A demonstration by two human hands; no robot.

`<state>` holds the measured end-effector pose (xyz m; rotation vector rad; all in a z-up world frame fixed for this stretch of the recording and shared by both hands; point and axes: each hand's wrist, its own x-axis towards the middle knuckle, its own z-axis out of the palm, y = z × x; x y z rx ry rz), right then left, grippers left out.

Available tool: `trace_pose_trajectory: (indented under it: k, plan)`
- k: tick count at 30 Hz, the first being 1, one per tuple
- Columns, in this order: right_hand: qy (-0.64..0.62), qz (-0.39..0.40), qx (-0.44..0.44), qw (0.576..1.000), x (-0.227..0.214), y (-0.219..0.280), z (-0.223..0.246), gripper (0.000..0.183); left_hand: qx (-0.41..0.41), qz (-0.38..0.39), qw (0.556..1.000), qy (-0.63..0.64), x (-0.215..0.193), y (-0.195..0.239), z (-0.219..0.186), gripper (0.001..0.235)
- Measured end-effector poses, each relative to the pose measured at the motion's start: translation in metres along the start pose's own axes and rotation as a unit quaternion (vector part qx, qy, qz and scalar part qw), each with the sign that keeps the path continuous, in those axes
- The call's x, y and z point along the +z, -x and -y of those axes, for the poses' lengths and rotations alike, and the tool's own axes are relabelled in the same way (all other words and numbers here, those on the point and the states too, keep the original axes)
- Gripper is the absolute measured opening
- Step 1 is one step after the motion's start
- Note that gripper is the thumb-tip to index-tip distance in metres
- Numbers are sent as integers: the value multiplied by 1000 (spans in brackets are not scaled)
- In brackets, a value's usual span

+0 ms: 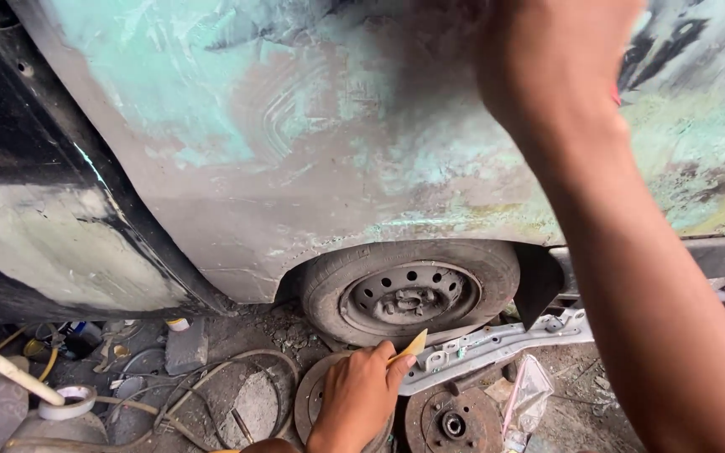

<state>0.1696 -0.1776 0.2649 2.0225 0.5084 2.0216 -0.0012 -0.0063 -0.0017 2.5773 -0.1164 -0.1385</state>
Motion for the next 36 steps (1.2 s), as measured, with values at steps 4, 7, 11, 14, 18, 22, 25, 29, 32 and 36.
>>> trace_pose_trajectory:
  k: [4,7,11,14,18,22,25,29,32,36]
  plan:
    - [-72,31,-4,997,-16,-11,65,55,0,14,1000,-12,-2,-1,-2,40]
    - [-109,36,-12,993,-19,-3,98,62,-8,17,1000,-8,-3,-1,-5,38]
    - [-94,87,-79,989,-20,24,117,64,18,-13,1000,-6,8,-4,0,39]
    - [-75,143,-131,978,-17,52,126,66,6,4,1000,-1,8,-2,-8,38]
    - [-60,213,-183,958,-21,80,129,68,6,3,1000,-5,17,-1,-8,38]
    - [-77,218,-240,943,-24,118,119,60,1,4,1000,-15,18,-1,-10,37]
    - [-109,305,-268,907,-29,127,90,71,-6,18,1000,-17,12,2,-11,37]
    - [-247,254,-99,930,-63,81,27,68,-35,82,996,-3,-8,6,-14,35]
    - [-257,42,-72,963,-33,71,-57,75,-28,46,998,-23,-1,5,0,38]
    - [-164,111,100,975,33,102,-165,16,-37,34,998,-27,-3,2,7,40]
